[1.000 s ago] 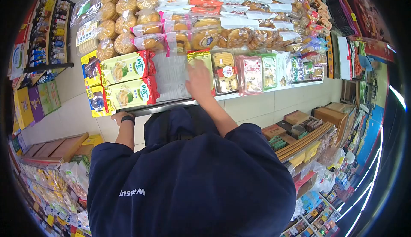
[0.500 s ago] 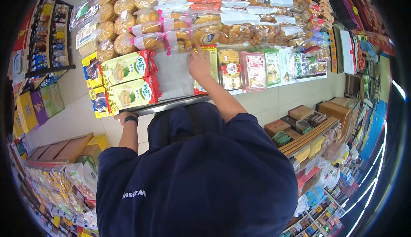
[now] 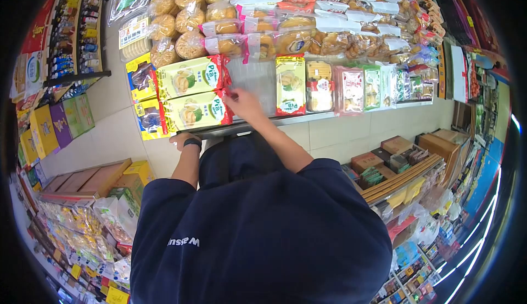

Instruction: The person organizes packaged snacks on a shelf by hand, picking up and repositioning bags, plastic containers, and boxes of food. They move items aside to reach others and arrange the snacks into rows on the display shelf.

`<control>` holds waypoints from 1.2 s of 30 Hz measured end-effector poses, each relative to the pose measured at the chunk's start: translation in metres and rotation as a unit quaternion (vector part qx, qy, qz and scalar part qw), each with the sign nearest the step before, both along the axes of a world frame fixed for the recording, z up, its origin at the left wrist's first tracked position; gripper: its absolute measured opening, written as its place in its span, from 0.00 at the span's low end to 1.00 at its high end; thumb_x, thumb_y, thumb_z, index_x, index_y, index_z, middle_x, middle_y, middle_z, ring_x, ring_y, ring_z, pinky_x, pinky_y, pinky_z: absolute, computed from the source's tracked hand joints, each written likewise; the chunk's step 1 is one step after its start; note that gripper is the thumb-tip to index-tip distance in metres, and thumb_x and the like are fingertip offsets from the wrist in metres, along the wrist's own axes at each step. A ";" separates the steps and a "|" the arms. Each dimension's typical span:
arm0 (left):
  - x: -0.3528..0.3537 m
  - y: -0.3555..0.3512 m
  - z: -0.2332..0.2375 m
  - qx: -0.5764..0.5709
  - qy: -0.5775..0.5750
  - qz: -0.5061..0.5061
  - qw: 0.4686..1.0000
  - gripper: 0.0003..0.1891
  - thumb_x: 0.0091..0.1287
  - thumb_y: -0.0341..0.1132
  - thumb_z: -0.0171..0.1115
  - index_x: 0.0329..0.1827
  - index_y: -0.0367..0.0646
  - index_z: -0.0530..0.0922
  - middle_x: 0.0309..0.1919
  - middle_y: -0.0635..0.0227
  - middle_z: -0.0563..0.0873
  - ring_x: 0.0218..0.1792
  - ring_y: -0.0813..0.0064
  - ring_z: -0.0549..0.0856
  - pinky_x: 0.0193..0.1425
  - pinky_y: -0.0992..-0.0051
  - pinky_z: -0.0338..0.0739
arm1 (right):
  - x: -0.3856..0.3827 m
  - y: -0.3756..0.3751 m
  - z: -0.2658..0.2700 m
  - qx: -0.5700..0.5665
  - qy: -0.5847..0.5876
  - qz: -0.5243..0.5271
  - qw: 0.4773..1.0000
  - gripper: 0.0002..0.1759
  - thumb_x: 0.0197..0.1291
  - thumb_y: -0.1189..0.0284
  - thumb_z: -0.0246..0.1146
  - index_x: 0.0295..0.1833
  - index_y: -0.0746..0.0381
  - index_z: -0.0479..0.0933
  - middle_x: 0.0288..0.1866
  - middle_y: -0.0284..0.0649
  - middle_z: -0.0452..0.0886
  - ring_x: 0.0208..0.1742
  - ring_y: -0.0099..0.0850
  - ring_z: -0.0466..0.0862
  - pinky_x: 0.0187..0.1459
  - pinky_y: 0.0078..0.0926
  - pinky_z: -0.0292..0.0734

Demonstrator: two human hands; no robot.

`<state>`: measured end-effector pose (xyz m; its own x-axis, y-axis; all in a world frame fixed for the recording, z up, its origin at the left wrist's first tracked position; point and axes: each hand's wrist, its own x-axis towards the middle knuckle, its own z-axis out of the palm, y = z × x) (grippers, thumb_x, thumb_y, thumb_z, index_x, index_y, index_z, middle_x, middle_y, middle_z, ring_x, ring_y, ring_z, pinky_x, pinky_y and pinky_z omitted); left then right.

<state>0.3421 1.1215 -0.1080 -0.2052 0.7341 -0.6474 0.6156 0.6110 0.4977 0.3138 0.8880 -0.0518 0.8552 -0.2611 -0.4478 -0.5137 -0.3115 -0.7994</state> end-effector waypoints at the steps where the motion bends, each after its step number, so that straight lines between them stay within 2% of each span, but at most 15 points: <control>1: 0.000 0.001 -0.002 -0.005 0.006 0.009 1.000 0.40 0.72 0.64 0.42 0.61 0.30 0.78 0.62 0.50 0.82 0.57 0.49 0.84 0.62 0.55 0.79 | -0.001 0.009 -0.004 -0.008 -0.006 0.004 1.000 0.22 0.65 0.58 0.65 0.47 0.68 0.80 0.38 0.53 0.86 0.42 0.53 0.86 0.46 0.46 0.79; 3: 0.001 0.004 -0.005 -0.019 0.016 0.019 1.000 0.40 0.72 0.64 0.41 0.62 0.31 0.78 0.63 0.51 0.82 0.60 0.50 0.83 0.63 0.55 0.78 | 0.000 0.024 -0.010 -0.024 -0.022 0.009 0.999 0.23 0.65 0.56 0.64 0.46 0.70 0.80 0.36 0.54 0.86 0.39 0.54 0.85 0.43 0.48 0.79; 7: 0.003 0.008 -0.005 -0.027 0.043 -0.011 0.999 0.39 0.75 0.63 0.40 0.64 0.32 0.77 0.63 0.51 0.82 0.61 0.50 0.82 0.64 0.54 0.78 | 0.004 0.022 -0.003 -0.068 -0.001 0.051 0.996 0.20 0.63 0.59 0.64 0.43 0.68 0.80 0.36 0.57 0.84 0.39 0.57 0.84 0.43 0.50 0.78; 8: 0.002 0.010 -0.003 -0.065 0.029 -0.007 0.997 0.37 0.76 0.61 0.41 0.65 0.33 0.76 0.63 0.53 0.82 0.61 0.52 0.83 0.65 0.53 0.77 | 0.004 0.020 0.001 -0.083 -0.019 0.049 0.995 0.18 0.62 0.60 0.65 0.43 0.67 0.80 0.35 0.57 0.83 0.39 0.57 0.83 0.43 0.51 0.77; 10: 0.007 -0.002 0.015 0.005 0.133 -0.168 0.977 0.36 0.76 0.60 0.41 0.67 0.34 0.75 0.64 0.54 0.81 0.61 0.53 0.84 0.65 0.52 0.77 | -0.003 0.022 0.011 -0.109 -0.052 0.042 0.992 0.16 0.61 0.62 0.65 0.42 0.66 0.80 0.35 0.58 0.83 0.39 0.58 0.83 0.42 0.51 0.76; 13: 0.011 0.008 -0.006 -0.071 0.219 -0.223 0.947 0.38 0.74 0.62 0.44 0.71 0.37 0.72 0.70 0.53 0.77 0.65 0.55 0.81 0.69 0.51 0.74 | -0.026 0.016 0.033 -0.103 -0.047 -0.027 0.993 0.14 0.59 0.64 0.65 0.39 0.65 0.79 0.33 0.56 0.83 0.38 0.57 0.83 0.39 0.50 0.76; 16: 0.002 0.014 -0.029 -0.061 0.195 -0.177 0.963 0.38 0.73 0.62 0.43 0.71 0.36 0.72 0.70 0.53 0.77 0.65 0.55 0.80 0.70 0.52 0.73 | -0.071 0.001 0.051 -0.178 -0.054 -0.067 0.980 0.13 0.59 0.68 0.67 0.41 0.68 0.80 0.30 0.53 0.82 0.32 0.45 0.86 0.35 0.38 0.78; 18: 0.000 0.015 -0.034 -0.051 0.168 -0.154 0.972 0.39 0.73 0.62 0.43 0.71 0.36 0.72 0.69 0.53 0.77 0.65 0.55 0.80 0.70 0.52 0.73 | -0.101 -0.008 0.067 -0.164 -0.009 -0.158 0.974 0.11 0.58 0.67 0.66 0.39 0.65 0.80 0.29 0.53 0.82 0.31 0.52 0.84 0.34 0.42 0.77; 20: -0.001 0.016 -0.034 -0.046 0.150 -0.138 0.978 0.39 0.73 0.63 0.43 0.71 0.35 0.72 0.69 0.53 0.77 0.65 0.55 0.80 0.70 0.53 0.73 | -0.128 -0.020 0.081 -0.134 -0.017 -0.243 0.960 0.11 0.57 0.69 0.67 0.42 0.65 0.82 0.28 0.51 0.83 0.29 0.47 0.85 0.33 0.37 0.78; 23: -0.001 0.015 -0.033 -0.044 0.131 -0.125 0.982 0.39 0.73 0.63 0.43 0.70 0.35 0.72 0.69 0.53 0.77 0.65 0.55 0.80 0.70 0.54 0.73 | -0.172 -0.048 0.059 -0.228 -0.055 -0.278 0.932 0.07 0.62 0.76 0.65 0.41 0.70 0.82 0.29 0.37 0.85 0.25 0.22 0.82 0.27 0.25 0.77; 26: -0.003 0.012 -0.032 -0.039 0.121 -0.116 0.985 0.40 0.73 0.63 0.42 0.70 0.34 0.72 0.69 0.53 0.77 0.65 0.55 0.80 0.70 0.55 0.73 | -0.192 -0.070 0.047 -0.170 -0.030 -0.370 0.913 0.07 0.63 0.75 0.65 0.40 0.70 0.83 0.31 0.35 0.85 0.27 0.19 0.82 0.27 0.21 0.78; 29: -0.004 0.009 -0.030 -0.034 0.110 -0.105 0.988 0.40 0.73 0.64 0.42 0.70 0.33 0.72 0.69 0.53 0.77 0.65 0.55 0.80 0.70 0.56 0.73 | -0.191 -0.088 0.046 -0.158 -0.033 -0.422 0.892 0.07 0.61 0.76 0.66 0.38 0.70 0.83 0.28 0.39 0.85 0.29 0.23 0.85 0.32 0.28 0.81; 32: -0.005 0.007 -0.027 -0.031 0.096 -0.089 0.991 0.41 0.72 0.64 0.42 0.69 0.33 0.72 0.69 0.53 0.77 0.65 0.55 0.80 0.70 0.57 0.73 | -0.176 -0.095 0.053 0.033 -0.107 -0.522 0.845 0.07 0.63 0.76 0.65 0.40 0.70 0.82 0.31 0.39 0.85 0.29 0.23 0.85 0.32 0.26 0.84; 36: -0.005 0.008 -0.023 -0.024 0.082 -0.069 0.994 0.42 0.72 0.65 0.41 0.69 0.32 0.72 0.69 0.53 0.77 0.65 0.55 0.79 0.70 0.58 0.72 | -0.163 -0.106 0.043 0.106 -0.128 -0.571 0.804 0.05 0.64 0.76 0.64 0.39 0.67 0.80 0.33 0.38 0.84 0.30 0.24 0.85 0.32 0.24 0.86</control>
<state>0.3370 1.1294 -0.1315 -0.2115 0.7315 -0.6482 0.7655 0.5363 0.3555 0.1507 0.7819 -0.0090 0.1836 -0.8826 -0.4329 -0.1795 0.4028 -0.8975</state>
